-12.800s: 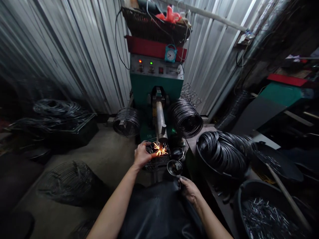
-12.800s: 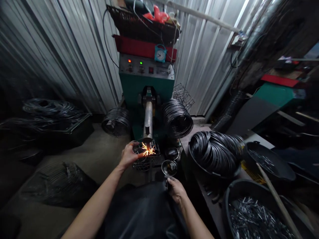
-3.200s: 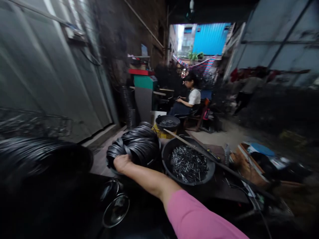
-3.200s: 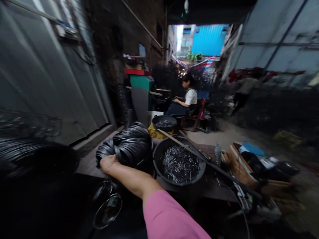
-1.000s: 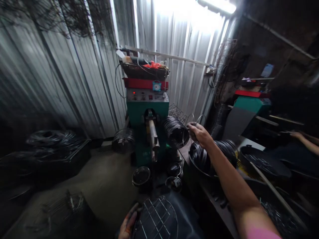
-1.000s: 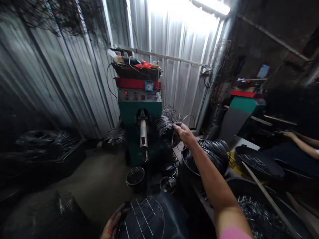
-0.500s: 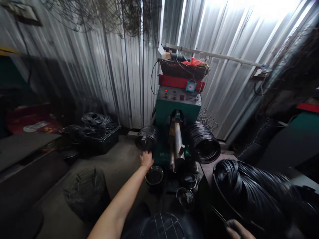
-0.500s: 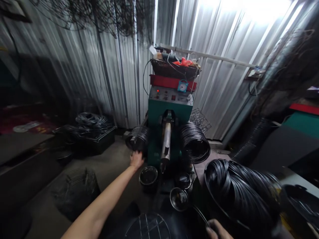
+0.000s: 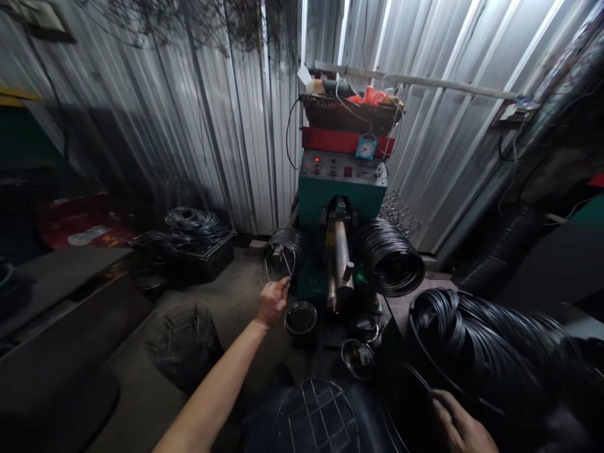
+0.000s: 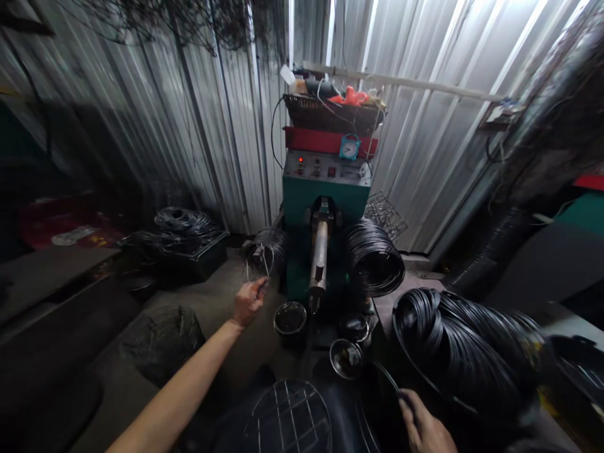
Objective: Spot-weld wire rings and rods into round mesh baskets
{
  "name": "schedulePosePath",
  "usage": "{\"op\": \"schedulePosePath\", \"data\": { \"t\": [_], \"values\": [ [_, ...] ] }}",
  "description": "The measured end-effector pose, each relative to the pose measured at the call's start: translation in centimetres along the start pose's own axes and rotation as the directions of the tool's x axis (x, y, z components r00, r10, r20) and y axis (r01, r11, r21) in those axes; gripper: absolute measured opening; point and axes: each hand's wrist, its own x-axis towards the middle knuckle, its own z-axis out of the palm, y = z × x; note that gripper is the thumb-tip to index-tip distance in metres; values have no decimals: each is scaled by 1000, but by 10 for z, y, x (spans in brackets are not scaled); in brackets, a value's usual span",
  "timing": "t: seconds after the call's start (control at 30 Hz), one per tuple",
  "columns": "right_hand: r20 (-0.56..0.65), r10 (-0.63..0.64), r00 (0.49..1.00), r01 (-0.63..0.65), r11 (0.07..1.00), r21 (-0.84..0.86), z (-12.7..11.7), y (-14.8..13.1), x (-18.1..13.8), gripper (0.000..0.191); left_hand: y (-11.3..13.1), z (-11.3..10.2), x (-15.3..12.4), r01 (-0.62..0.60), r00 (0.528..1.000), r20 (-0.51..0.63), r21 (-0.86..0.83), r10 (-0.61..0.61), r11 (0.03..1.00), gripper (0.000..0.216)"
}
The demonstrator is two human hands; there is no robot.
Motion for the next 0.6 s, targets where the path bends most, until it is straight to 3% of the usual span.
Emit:
{"op": "schedulePosePath", "data": {
  "t": [0.17,0.27,0.37,0.47,0.53,0.6],
  "values": [
    [-57,-239,969,230,964,-137,-18,-49,-12,29,15,-93,11,162,980,-123,56,-154,985,48],
    [-26,-351,936,344,927,-150,-25,-79,-17,27,7,-128,9,281,959,3,117,-283,953,48],
    [18,-407,913,407,910,-74,-31,-102,-24,26,-10,-126,-20,283,881,355,133,-312,950,45],
    [85,-376,923,369,926,86,-32,-118,-29,27,-22,-101,-81,292,694,701,-66,-164,954,43],
    [157,-308,938,265,933,244,-21,-124,-28,28,-24,-83,-128,431,546,834,-203,-75,879,40],
    [269,-225,936,99,906,413,5,-125,-22,31,-20,-71,-172,565,489,872,-318,1,762,41]
  ]
}}
